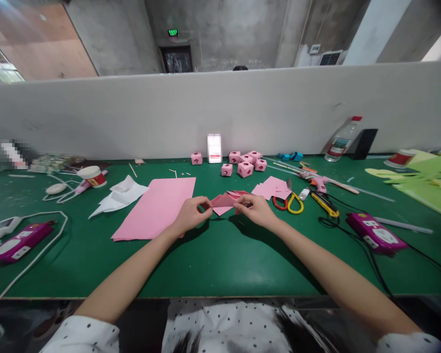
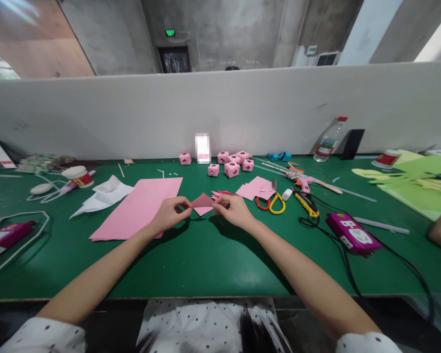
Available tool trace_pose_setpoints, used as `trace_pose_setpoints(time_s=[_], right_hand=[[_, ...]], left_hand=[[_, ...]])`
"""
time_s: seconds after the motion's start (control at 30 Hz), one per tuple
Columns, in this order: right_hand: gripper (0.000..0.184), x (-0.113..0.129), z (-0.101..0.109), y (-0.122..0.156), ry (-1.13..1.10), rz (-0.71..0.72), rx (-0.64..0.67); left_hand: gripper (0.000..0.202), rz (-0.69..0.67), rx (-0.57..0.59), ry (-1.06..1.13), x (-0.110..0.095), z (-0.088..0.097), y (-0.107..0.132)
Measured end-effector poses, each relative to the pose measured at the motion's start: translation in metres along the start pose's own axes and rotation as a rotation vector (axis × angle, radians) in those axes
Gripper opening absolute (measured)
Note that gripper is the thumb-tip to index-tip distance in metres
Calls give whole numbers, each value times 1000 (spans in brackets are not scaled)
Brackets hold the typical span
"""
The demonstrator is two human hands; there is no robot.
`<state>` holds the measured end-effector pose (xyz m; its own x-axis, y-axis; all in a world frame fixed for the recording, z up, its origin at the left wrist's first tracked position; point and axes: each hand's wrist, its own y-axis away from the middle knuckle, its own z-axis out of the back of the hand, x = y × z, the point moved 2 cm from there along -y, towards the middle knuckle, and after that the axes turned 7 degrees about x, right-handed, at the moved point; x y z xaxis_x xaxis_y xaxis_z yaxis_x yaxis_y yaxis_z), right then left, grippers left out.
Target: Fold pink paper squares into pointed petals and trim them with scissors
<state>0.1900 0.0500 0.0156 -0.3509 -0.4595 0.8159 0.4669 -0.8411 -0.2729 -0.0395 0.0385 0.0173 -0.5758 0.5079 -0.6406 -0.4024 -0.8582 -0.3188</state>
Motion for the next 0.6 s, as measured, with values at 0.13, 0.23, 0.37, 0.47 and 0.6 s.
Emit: trace_pose_setpoints(time_s=[0.13,0.23,0.37,0.47,0.6], right_hand=[[23,-3,7,-2,6,-13,-2],[26,-8,14,-3,-26,-28,-20],[28,-12,17,-4,-65,-42,1],[27,-10,12,-3,-41,-25,42],[27,-6,5,-1,-44,-17,77]], left_hand=[[11,14,1,15,0,0,0],[12,42,-35,21,1,4,0],[21,66,-60,53,1,6,0],[27,51,7,50,-2,2,0],[26,41,77,4,-2,-2,0]])
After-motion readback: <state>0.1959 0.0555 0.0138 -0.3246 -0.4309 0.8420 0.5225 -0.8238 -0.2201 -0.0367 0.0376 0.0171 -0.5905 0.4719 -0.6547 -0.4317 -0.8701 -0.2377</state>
